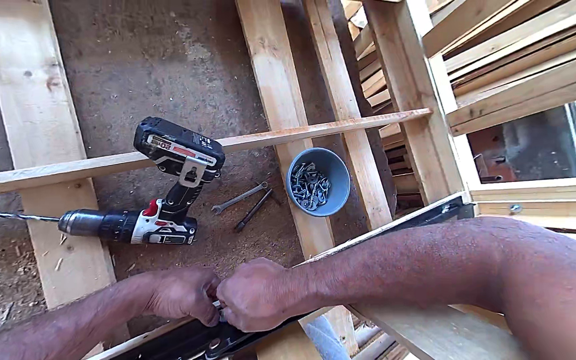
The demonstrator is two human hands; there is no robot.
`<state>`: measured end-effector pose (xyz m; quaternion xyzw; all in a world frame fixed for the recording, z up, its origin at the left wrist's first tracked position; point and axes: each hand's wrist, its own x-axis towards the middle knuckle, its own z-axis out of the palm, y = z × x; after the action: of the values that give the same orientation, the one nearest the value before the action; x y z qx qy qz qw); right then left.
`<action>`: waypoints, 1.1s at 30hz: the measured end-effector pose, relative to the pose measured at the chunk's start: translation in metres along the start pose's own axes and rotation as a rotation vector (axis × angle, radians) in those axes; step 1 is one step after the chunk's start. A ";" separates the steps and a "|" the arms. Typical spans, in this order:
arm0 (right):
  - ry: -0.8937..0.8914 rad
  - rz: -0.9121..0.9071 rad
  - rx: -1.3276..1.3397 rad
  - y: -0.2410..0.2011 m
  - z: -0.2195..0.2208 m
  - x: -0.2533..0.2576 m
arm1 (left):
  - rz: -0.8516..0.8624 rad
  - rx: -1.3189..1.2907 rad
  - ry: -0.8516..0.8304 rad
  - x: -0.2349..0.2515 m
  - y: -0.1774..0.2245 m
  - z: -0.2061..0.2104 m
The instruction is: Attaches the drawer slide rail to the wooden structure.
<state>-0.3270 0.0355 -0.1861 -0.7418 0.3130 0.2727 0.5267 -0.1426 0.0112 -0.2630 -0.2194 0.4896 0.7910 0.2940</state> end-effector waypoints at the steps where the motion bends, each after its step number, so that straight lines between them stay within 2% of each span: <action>1: 0.001 -0.007 -0.040 -0.001 -0.002 -0.003 | -0.001 0.010 0.002 0.001 -0.001 0.000; 5: 0.001 -0.018 -0.274 0.010 -0.039 -0.039 | -0.030 0.084 -0.010 0.003 0.000 -0.001; 8: 0.008 0.231 -0.445 0.035 -0.094 -0.072 | -0.073 0.157 -0.001 0.004 0.006 -0.001; 10: 0.072 0.391 -0.516 0.070 -0.124 -0.079 | -0.092 0.153 -0.005 0.005 0.006 0.000; 11: 0.130 0.406 -0.525 0.093 -0.133 -0.079 | -0.097 0.155 -0.009 0.005 0.007 0.000; 14: 0.304 0.190 -0.376 0.156 -0.130 -0.073 | -0.086 0.160 -0.012 0.006 0.006 -0.002; 16: 0.303 0.106 -0.272 0.176 -0.119 -0.070 | -0.081 0.162 -0.010 0.006 0.004 -0.003; 19: 0.248 0.274 -0.306 0.173 -0.120 -0.072 | -0.081 0.151 -0.009 0.006 0.002 -0.003; 23: 0.188 0.653 -0.454 0.140 -0.131 -0.066 | -0.091 0.150 -0.019 0.005 0.003 -0.003; 25: 0.205 0.714 -0.455 0.128 -0.131 -0.064 | -0.095 0.148 -0.018 0.005 0.005 -0.002; 28: 0.298 0.580 -0.505 0.131 -0.118 -0.062 | -0.107 0.151 -0.009 0.003 0.007 -0.001; 33: 0.434 0.167 -0.774 0.169 -0.091 -0.065 | -0.102 0.185 -0.002 0.001 0.008 0.000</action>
<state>-0.4901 -0.0816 -0.2142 -0.8963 0.3501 0.2494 0.1091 -0.1491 0.0088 -0.2585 -0.2153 0.5486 0.7266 0.3532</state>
